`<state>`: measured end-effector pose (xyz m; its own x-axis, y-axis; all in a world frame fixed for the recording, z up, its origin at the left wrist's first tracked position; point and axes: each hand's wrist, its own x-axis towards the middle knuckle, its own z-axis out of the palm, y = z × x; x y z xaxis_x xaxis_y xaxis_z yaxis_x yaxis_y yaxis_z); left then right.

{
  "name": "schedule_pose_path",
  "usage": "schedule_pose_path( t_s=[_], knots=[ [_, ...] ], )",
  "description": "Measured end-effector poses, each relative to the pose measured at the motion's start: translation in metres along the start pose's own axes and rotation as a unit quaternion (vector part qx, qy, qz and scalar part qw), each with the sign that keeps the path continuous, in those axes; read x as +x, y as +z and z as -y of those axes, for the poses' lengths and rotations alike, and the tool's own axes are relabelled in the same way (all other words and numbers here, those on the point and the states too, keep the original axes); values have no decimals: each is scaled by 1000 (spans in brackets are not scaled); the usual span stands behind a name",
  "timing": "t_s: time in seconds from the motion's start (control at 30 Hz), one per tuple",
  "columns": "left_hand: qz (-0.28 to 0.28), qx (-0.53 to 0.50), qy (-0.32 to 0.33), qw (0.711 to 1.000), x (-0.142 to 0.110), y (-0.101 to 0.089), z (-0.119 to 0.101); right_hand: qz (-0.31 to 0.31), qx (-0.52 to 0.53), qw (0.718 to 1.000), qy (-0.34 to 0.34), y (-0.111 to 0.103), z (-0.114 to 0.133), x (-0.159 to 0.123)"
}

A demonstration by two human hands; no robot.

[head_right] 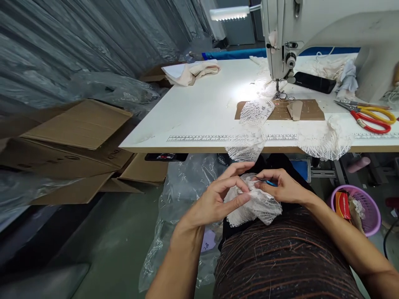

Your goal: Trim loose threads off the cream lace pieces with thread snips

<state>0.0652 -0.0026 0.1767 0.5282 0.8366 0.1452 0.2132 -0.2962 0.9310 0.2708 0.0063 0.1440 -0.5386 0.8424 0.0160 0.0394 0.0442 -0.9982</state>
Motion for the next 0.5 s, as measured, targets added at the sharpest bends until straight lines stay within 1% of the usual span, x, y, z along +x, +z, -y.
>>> schedule_pose_path(
  t_s=[0.07,0.13,0.27,0.37,0.43,0.5],
  knots=[
    [30,-32,-14,999,4,-1,7,16,7,1000,-11,4,3,-2],
    [43,-60,-25,997,5,-2,15,20,14,1000,-12,8,5,-5],
    [33,-74,-67,994,0,-1,25,-4,8,1000,-6,10,5,-9],
    [8,-89,-117,989,-4,2,26,-8,-27,999,-34,9,3,-10],
    [-12,-100,-133,986,-5,4,26,-5,-53,997,-48,9,2,-11],
    [-20,-104,-137,985,-4,4,25,-11,-75,996,-36,9,-1,-11]
  ],
)
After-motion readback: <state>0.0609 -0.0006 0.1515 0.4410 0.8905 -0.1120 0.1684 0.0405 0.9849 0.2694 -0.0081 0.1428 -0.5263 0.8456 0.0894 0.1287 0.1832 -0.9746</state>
